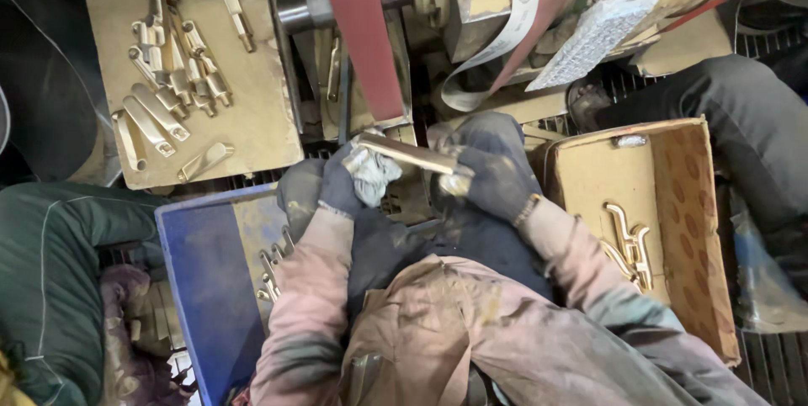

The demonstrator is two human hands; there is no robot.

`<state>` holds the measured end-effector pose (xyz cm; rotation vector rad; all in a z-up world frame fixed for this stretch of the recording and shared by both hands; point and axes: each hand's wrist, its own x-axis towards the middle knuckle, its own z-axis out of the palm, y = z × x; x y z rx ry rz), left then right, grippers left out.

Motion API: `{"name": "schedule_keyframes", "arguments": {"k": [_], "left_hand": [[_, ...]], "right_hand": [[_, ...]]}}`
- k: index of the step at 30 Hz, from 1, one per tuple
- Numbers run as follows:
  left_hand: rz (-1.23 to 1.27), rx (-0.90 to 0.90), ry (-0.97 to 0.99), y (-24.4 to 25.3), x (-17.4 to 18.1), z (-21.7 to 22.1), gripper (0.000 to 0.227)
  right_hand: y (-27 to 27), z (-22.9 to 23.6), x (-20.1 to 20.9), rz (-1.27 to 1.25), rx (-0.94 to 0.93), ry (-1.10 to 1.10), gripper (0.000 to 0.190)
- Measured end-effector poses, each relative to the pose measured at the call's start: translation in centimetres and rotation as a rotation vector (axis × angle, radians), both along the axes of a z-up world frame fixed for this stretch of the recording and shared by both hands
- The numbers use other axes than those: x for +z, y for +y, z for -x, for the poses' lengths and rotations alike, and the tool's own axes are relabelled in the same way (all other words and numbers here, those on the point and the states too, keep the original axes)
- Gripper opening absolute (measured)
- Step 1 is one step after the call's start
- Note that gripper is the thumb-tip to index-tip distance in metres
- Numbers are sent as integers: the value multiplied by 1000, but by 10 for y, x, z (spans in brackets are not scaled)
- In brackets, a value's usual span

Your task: The person sits on the floor and uses a belt sander to polish brass-colored metal parts. They hold each part with a cloth, press it against the moving belt, rotate it to treat different sides, and place finished pieces into a blue bin.

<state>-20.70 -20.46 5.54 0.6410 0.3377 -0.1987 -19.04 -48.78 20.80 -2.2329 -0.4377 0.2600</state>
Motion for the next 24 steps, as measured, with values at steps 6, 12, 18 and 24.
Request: {"name": "schedule_keyframes", "arguments": {"k": [6, 12, 18, 24], "left_hand": [[-92, -63, -94, -28, 78, 27, 45], [-152, -135, -124, -26, 75, 19, 42], [-202, -170, 36, -20, 13, -20, 33], [-41, -139, 109, -21, -54, -47, 21]], "right_hand": [[-29, 36, 18, -85, 49, -21, 54], [-29, 37, 22, -46, 50, -129, 49], [-23, 20, 7, 23, -4, -249, 49], [-8, -6, -9, 136, 41, -550, 43]]}}
